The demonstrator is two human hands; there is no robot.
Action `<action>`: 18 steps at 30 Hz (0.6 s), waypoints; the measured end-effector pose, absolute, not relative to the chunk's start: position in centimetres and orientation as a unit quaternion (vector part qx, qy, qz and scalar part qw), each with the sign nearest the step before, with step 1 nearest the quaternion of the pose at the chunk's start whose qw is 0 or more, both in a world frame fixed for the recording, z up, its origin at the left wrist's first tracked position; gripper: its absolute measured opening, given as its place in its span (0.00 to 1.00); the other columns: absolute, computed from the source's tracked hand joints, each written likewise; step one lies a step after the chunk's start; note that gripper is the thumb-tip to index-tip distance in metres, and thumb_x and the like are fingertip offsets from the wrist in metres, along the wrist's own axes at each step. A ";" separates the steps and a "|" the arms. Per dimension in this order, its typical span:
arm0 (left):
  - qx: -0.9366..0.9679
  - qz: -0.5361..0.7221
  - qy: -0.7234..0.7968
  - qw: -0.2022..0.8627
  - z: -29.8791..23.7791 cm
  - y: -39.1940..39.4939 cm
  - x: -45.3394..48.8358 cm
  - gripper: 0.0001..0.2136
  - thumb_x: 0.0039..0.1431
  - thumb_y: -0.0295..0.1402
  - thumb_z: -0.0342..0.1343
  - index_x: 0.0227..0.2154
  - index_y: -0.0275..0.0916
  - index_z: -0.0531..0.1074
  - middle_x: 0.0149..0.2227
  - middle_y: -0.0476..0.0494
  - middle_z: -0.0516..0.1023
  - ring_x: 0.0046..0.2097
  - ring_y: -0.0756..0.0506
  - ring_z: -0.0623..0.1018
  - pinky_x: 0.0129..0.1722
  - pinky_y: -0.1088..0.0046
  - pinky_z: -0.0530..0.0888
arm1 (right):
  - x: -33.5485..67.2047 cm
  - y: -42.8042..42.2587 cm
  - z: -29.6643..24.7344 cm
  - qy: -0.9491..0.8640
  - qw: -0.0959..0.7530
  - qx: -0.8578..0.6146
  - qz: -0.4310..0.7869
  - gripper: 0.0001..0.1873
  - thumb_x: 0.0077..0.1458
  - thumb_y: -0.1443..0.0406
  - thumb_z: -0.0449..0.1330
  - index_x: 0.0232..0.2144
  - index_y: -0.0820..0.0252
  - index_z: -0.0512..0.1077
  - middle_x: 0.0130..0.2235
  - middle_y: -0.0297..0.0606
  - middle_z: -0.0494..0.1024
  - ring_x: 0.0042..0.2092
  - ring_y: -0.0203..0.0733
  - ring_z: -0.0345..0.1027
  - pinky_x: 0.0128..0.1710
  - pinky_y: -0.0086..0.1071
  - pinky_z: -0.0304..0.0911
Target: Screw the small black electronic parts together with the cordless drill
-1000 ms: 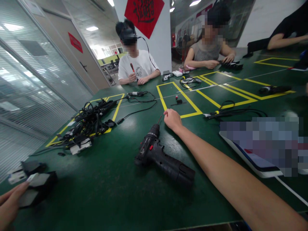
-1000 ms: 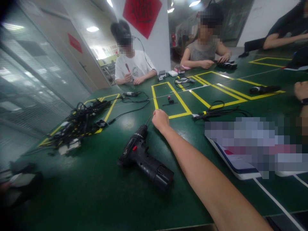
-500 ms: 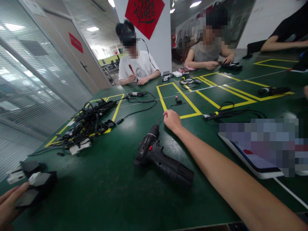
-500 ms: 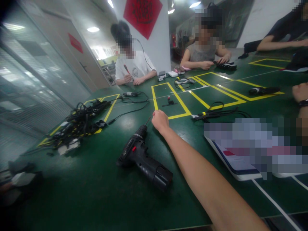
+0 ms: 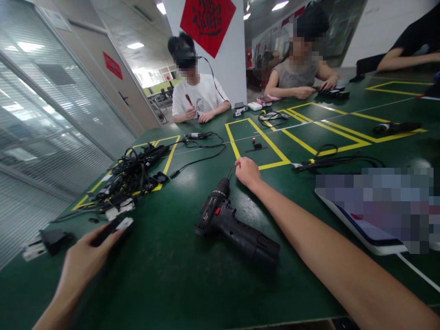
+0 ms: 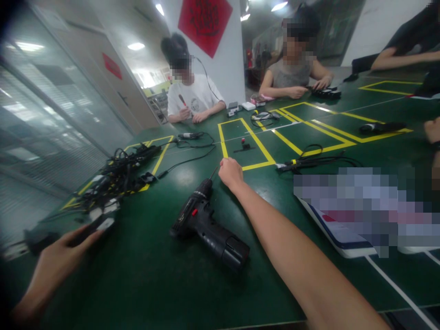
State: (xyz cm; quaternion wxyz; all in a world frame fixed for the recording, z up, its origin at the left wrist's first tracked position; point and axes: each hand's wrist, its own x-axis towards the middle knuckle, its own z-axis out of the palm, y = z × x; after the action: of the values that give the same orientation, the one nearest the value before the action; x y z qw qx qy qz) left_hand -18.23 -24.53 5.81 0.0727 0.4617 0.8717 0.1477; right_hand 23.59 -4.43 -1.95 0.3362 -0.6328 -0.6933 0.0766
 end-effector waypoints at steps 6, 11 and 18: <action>0.642 0.183 0.742 0.059 4.8 -14.8 -11.6 0.32 0.51 0.55 0.56 0.53 0.37 0.73 0.55 0.36 0.75 0.56 0.34 0.74 0.56 0.57 0.69 | 23.6 -4.6 -1.9 -0.697 0.334 -0.630 0.076 0.15 0.60 0.71 0.49 0.40 0.61 0.76 0.44 0.46 0.78 0.47 0.48 0.70 0.47 0.35 0.62; 0.709 0.270 0.633 0.155 3.0 -6.0 -5.8 0.32 0.46 0.51 0.64 0.52 0.38 0.75 0.52 0.35 0.77 0.53 0.34 0.76 0.56 0.57 0.69 | 23.6 -5.0 -1.8 -0.699 0.329 -0.630 0.081 0.15 0.60 0.72 0.49 0.40 0.61 0.75 0.44 0.46 0.78 0.48 0.49 0.70 0.48 0.36 0.62; 0.725 0.346 0.515 0.299 0.5 -1.0 1.5 0.32 0.46 0.48 0.65 0.54 0.38 0.72 0.48 0.39 0.79 0.45 0.40 0.77 0.50 0.62 0.73 | 23.3 -6.0 -1.3 -0.691 0.323 -0.639 0.095 0.16 0.59 0.72 0.50 0.45 0.63 0.74 0.47 0.47 0.77 0.51 0.48 0.69 0.52 0.36 0.61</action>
State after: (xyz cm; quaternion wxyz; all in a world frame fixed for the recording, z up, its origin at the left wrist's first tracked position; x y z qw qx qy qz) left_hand 1.45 -1.03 0.51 0.2990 0.7253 0.5147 0.3460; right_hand 23.30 -6.04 -1.32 0.3233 -0.6393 -0.6912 0.0947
